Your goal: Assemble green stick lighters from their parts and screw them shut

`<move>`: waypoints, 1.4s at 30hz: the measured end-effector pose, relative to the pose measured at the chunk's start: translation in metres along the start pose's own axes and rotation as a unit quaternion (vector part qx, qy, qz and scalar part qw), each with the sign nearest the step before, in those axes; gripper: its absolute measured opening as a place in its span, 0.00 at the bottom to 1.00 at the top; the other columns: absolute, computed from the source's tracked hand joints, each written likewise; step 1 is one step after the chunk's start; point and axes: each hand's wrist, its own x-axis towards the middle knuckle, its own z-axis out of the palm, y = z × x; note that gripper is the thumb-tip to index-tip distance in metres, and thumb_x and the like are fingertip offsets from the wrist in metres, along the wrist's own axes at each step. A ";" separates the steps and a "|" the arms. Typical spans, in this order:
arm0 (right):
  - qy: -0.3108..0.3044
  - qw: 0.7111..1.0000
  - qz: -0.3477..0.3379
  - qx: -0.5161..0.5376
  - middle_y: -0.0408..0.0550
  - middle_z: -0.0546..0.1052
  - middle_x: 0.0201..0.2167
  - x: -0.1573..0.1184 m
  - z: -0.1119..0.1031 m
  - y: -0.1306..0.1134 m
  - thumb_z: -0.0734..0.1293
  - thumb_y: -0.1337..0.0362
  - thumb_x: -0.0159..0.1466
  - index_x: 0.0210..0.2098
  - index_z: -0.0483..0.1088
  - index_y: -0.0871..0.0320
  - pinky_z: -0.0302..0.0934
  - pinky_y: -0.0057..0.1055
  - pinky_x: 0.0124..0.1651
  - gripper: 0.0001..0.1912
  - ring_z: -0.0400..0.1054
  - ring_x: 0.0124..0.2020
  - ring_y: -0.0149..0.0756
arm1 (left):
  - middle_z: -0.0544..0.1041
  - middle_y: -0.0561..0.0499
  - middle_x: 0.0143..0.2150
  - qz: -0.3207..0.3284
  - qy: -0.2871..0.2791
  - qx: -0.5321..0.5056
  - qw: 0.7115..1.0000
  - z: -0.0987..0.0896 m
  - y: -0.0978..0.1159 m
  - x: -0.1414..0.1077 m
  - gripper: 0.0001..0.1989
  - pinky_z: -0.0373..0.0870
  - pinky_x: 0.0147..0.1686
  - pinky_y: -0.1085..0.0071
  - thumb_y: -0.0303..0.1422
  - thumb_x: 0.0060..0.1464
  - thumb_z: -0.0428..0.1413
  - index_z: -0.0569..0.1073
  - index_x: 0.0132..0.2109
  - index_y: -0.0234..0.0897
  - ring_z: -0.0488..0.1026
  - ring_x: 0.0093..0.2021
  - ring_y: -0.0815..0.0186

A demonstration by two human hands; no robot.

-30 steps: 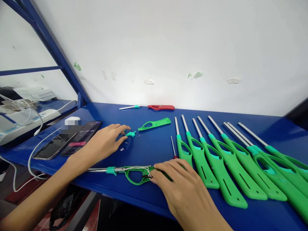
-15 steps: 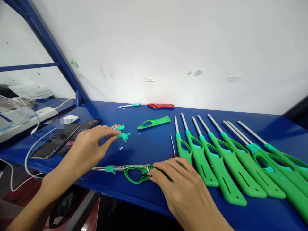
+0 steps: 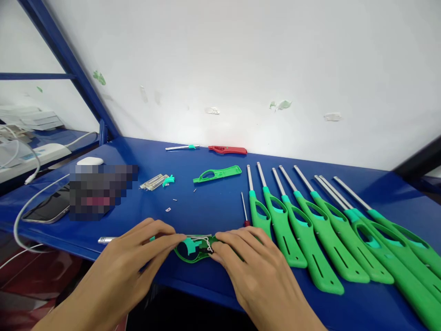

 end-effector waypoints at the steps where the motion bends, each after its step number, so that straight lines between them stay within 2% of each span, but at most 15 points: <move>1: 0.000 1.000 0.002 0.002 0.41 0.81 0.49 0.000 0.000 0.000 0.63 0.68 0.77 0.50 0.75 0.54 0.61 0.39 0.60 0.09 0.75 0.47 0.35 | 0.77 0.49 0.44 0.003 0.002 0.001 1.000 0.000 0.001 0.000 0.20 0.75 0.38 0.67 0.18 0.68 0.47 0.77 0.53 0.42 0.73 0.40 0.63; 9: -0.003 1.000 0.004 -0.001 0.43 0.81 0.49 0.000 0.000 0.000 0.64 0.68 0.76 0.52 0.74 0.56 0.63 0.39 0.57 0.09 0.76 0.47 0.36 | 0.79 0.49 0.43 -0.001 0.010 0.020 1.000 -0.011 0.004 -0.003 0.19 0.77 0.37 0.71 0.21 0.69 0.47 0.79 0.50 0.44 0.76 0.38 0.64; 13: -0.026 1.000 -0.004 0.011 0.43 0.79 0.52 -0.004 0.000 0.002 0.64 0.71 0.75 0.52 0.74 0.54 0.62 0.39 0.59 0.11 0.74 0.49 0.36 | 0.78 0.49 0.43 0.005 0.017 0.022 1.000 -0.006 0.005 -0.003 0.19 0.77 0.37 0.70 0.20 0.68 0.47 0.78 0.52 0.43 0.76 0.38 0.64; 19: -0.055 0.998 -0.008 0.026 0.43 0.77 0.55 -0.006 0.000 0.005 0.63 0.73 0.75 0.55 0.72 0.53 0.58 0.39 0.62 0.14 0.71 0.53 0.37 | 0.76 0.49 0.46 0.006 -0.010 -0.009 1.000 0.005 0.004 -0.004 0.20 0.75 0.40 0.66 0.18 0.70 0.48 0.73 0.58 0.44 0.73 0.41 0.64; 27: -0.060 0.997 0.001 0.044 0.43 0.77 0.54 -0.009 -0.002 0.004 0.63 0.72 0.75 0.54 0.72 0.53 0.58 0.38 0.61 0.13 0.70 0.53 0.36 | 0.77 0.51 0.47 0.012 0.039 -0.044 0.998 0.013 0.002 -0.004 0.16 0.72 0.42 0.67 0.19 0.69 0.54 0.75 0.55 0.42 0.71 0.42 0.66; 36: -0.049 0.997 0.002 0.059 0.45 0.78 0.51 -0.006 0.000 0.002 0.64 0.71 0.76 0.55 0.70 0.56 0.57 0.37 0.58 0.10 0.70 0.49 0.35 | 0.78 0.53 0.43 0.001 0.086 -0.083 0.993 0.014 0.005 0.002 0.10 0.72 0.40 0.72 0.21 0.70 0.55 0.77 0.49 0.40 0.74 0.40 0.70; 42: -0.044 0.997 0.004 0.071 0.45 0.77 0.50 -0.007 0.001 0.003 0.63 0.71 0.75 0.53 0.70 0.56 0.57 0.37 0.58 0.09 0.69 0.48 0.34 | 0.77 0.54 0.40 0.000 0.103 -0.091 0.990 0.018 0.005 0.000 0.10 0.72 0.36 0.74 0.21 0.69 0.56 0.78 0.49 0.39 0.73 0.37 0.71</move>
